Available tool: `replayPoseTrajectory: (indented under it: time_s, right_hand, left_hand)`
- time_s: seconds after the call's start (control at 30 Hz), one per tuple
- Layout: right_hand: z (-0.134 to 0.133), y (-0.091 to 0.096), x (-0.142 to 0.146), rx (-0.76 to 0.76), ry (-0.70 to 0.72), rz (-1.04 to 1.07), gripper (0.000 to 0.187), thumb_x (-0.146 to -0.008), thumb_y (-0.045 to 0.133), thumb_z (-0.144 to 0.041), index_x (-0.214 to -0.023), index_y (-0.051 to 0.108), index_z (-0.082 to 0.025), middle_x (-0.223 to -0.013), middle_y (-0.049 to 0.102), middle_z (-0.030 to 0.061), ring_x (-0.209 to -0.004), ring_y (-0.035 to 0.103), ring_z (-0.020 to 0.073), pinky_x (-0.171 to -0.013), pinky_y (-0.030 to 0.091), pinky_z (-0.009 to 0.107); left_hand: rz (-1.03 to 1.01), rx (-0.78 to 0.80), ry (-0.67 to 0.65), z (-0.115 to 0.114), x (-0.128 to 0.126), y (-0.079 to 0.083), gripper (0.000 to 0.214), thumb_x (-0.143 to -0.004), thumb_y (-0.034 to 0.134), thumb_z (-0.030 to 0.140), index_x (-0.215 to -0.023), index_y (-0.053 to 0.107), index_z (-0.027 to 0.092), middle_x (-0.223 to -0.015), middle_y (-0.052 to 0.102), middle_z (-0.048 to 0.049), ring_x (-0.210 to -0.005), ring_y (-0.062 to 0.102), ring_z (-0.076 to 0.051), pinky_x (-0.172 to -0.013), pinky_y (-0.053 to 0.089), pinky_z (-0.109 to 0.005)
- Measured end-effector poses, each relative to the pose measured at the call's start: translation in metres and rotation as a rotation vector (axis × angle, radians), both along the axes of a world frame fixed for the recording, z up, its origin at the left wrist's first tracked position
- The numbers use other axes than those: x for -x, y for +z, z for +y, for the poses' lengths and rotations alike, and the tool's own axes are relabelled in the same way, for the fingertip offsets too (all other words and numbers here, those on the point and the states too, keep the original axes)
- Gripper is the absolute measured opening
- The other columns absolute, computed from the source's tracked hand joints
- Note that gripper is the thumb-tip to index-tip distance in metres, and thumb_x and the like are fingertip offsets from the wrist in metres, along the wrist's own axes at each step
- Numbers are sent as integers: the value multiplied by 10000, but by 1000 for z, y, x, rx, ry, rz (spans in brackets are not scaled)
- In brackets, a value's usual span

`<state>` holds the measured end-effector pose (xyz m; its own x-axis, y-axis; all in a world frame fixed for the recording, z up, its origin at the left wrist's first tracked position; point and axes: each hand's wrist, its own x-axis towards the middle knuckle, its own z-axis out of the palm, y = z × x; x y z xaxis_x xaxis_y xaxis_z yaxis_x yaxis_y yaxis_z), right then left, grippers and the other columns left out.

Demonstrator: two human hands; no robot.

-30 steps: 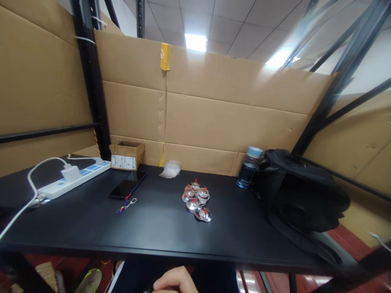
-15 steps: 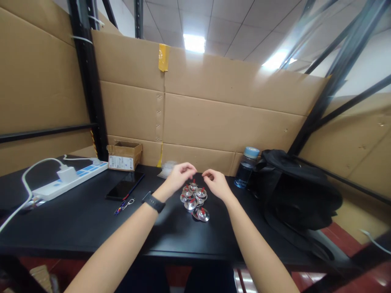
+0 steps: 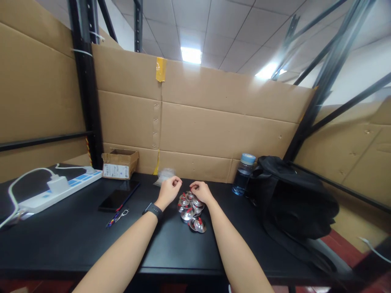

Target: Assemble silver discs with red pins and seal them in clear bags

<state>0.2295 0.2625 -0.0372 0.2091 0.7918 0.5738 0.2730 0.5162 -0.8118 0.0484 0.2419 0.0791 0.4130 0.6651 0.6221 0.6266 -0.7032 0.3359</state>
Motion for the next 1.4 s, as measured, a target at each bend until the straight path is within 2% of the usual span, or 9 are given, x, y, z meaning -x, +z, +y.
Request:
replayPoseTrajectory:
  time_s: [0.23,0.4,0.63,0.83,0.9,1.0,1.13,1.27,1.4]
  right_hand:
    - [4,-12,1,28,100,173,325,-756,684,-142,-1074,752,-144,-942,796,96,-809,746,203,-798,576,311]
    - [-2,-7,3,7,130,180,312,-737,688,-126,-1041,758,-127,-939,791,110,-817,739,195,-815,571,307]
    - [-18,3,5,-80,9,52,187,-766,645,-117,-887,782,-157,-829,781,70,-732,715,176,-725,541,260]
    - [-18,1,-4,-143,-153,140,181,-782,625,-184,-892,769,-193,-865,781,59,-745,736,201,-724,563,290]
    - [-20,1,-7,-163,-165,196,164,-783,625,-207,-885,752,-195,-869,781,57,-727,741,205,-710,568,297]
    - [-25,3,-8,-179,-117,280,159,-794,634,-255,-903,729,-189,-878,780,61,-681,743,206,-672,573,303]
    - [-37,12,-3,-199,-25,262,166,-797,647,-275,-916,728,-192,-852,772,54,-707,760,218,-667,582,304]
    - [-45,21,8,-225,91,318,173,-788,665,-286,-916,719,-183,-896,765,66,-741,769,229,-681,598,313]
    - [-48,28,14,-245,151,375,185,-776,680,-286,-916,717,-171,-913,756,75,-758,767,232,-713,607,330]
  left_hand:
    - [59,50,-40,-1,-6,-10,207,-865,545,274,-830,714,159,-632,612,11,-626,551,-146,-627,359,-249]
    - [80,43,-48,-1,-6,-10,202,-857,553,269,-823,718,158,-636,612,9,-632,552,-149,-624,357,-254]
    - [86,34,-31,-4,-5,-9,199,-865,554,260,-815,716,157,-635,615,9,-633,554,-148,-631,361,-253]
    - [107,20,-35,6,-1,-13,195,-867,555,255,-816,723,169,-683,674,-8,-666,606,-166,-652,397,-260]
    - [108,24,-46,8,0,-14,196,-872,550,246,-852,731,175,-742,710,-22,-711,643,-180,-688,435,-272]
    - [118,48,-97,6,0,-14,225,-876,549,224,-976,745,180,-871,755,-43,-789,688,-197,-765,491,-298]
    - [154,60,-177,-1,-3,-13,263,-895,593,259,-1104,735,184,-1006,766,-60,-863,708,-208,-844,523,-323]
    - [195,-5,-245,-8,-7,-12,211,-922,592,264,-1057,737,192,-1038,764,-59,-921,702,-212,-862,513,-323]
    - [221,-34,-266,-10,-8,-8,149,-914,600,233,-981,724,185,-961,762,-51,-868,692,-204,-815,499,-311]
